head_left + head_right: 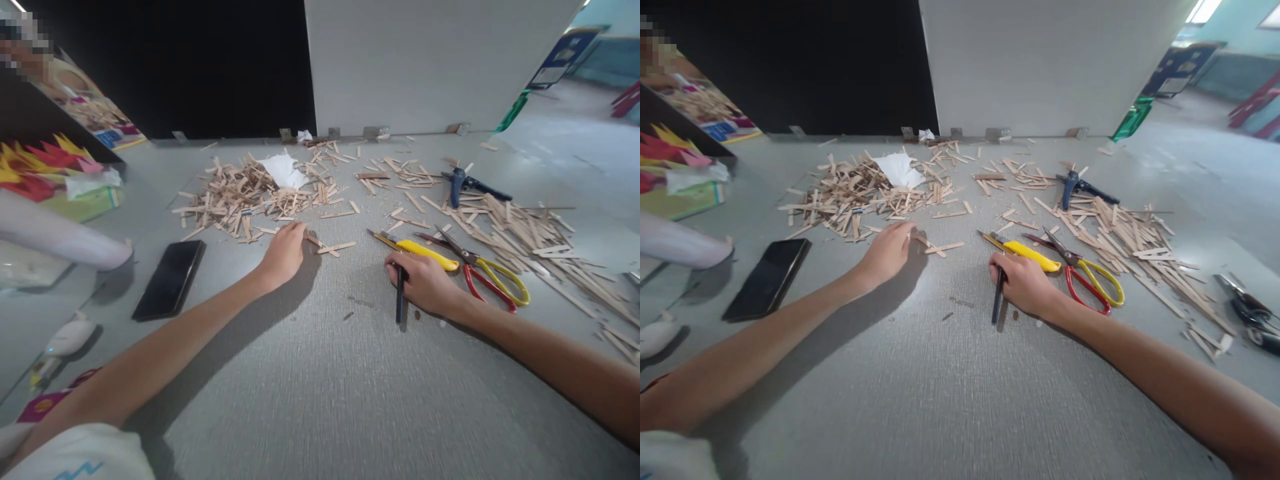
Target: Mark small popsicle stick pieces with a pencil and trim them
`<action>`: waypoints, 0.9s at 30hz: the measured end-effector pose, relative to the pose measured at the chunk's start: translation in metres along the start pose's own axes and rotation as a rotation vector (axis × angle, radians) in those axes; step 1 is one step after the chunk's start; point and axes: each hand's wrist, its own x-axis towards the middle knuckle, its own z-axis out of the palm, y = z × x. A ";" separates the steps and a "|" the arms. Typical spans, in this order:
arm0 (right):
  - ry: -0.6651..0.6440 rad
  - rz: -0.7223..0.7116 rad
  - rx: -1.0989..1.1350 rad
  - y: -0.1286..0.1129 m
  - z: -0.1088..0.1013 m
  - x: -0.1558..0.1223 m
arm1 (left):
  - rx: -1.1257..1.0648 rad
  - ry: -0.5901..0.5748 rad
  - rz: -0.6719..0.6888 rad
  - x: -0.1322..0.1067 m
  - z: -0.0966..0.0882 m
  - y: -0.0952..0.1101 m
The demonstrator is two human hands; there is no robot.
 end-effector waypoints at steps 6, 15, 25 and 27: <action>-0.005 -0.004 -0.014 0.000 -0.001 0.000 | 0.083 -0.009 -0.019 0.008 -0.019 -0.015; 0.005 -0.017 -0.012 -0.002 -0.002 0.000 | 0.236 -0.066 -0.108 0.014 -0.022 -0.032; 0.014 -0.022 -0.018 -0.001 -0.002 0.000 | 0.276 -0.038 -0.136 0.016 -0.024 -0.031; 0.015 -0.023 -0.019 -0.001 -0.001 -0.001 | 0.283 -0.040 -0.139 0.016 -0.024 -0.030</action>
